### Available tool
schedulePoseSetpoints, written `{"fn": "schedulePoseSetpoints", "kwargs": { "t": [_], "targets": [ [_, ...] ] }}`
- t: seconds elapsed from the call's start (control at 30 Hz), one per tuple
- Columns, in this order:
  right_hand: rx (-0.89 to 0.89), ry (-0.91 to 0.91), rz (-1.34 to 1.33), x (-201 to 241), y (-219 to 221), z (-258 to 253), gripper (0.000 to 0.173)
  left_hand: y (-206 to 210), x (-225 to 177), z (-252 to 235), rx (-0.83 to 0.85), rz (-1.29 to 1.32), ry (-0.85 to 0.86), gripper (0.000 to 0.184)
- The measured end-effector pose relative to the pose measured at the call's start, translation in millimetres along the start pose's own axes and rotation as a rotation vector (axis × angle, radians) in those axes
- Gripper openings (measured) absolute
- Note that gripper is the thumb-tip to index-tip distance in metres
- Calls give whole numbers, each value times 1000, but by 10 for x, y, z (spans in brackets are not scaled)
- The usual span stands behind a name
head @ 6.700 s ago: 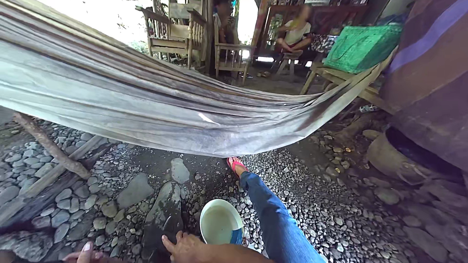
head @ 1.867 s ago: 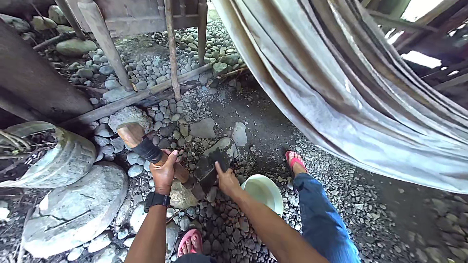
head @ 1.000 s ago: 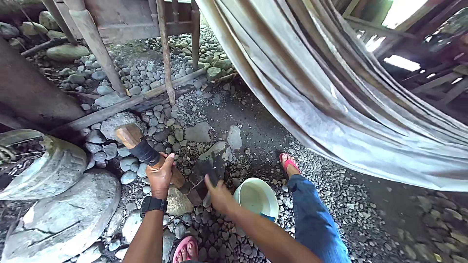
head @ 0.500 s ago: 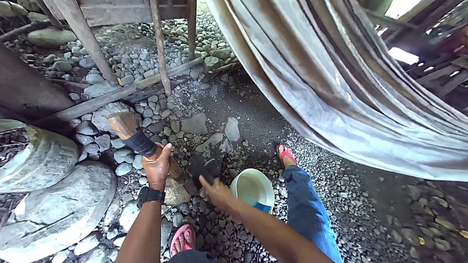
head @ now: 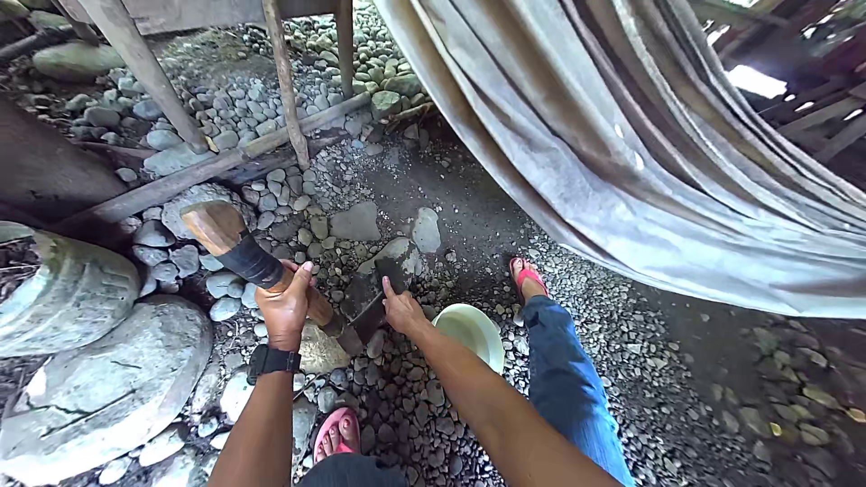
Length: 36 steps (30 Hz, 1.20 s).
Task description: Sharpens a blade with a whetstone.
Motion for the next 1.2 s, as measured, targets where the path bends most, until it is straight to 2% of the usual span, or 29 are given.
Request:
{"fn": "schedulePoseSetpoints", "kwargs": {
  "t": [0.07, 0.2, 0.37, 0.4, 0.57, 0.73, 0.77, 0.9, 0.93, 1.1, 1.13, 1.2],
  "targets": [
    [-3, -26, -10, 24, 117, 103, 64, 4, -11, 2, -5, -14, -8, 17],
    [91, -234, 75, 94, 653, 482, 67, 14, 21, -23, -19, -16, -21, 17],
    [4, -48, -28, 31, 11, 23, 63, 54, -8, -7, 20, -11, 13, 19],
    [1, -39, -34, 49, -11, 23, 63, 62, -16, -13, 20, -13, 13, 18],
    [108, -257, 59, 121, 565, 431, 67, 63, 9, -61, -10, -13, 1, 19],
    [-8, -58, -12, 76, -24, -6, 62, 59, -28, -21, 27, -7, 20, 19],
    [-6, -51, -6, 95, 7, 10, 62, 50, -34, -16, 25, -14, 17, 18],
    [92, -242, 75, 166, 592, 466, 67, 50, -7, -36, -2, -19, -1, 18],
    [98, -247, 88, 153, 617, 474, 67, 48, -10, -38, -2, -11, 2, 19],
    [-35, -12, -19, 14, -49, -38, 63, 75, -29, -15, 42, -7, 22, 17],
    [-35, -8, -26, 31, -32, -15, 64, 73, -24, -26, 41, 0, 18, 17],
    [15, -114, 10, 109, 274, 239, 66, 64, 8, -32, 28, 8, -4, 18]
  ]
}}
Point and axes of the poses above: each hand's wrist, its own z-axis away from the middle knuckle, its own y-axis out of the palm, x = y × z, the point moved 10 cm from there along -z, towards the middle knuckle, and after that the axes turned 6 degrees about x, right-handed, at the moved point
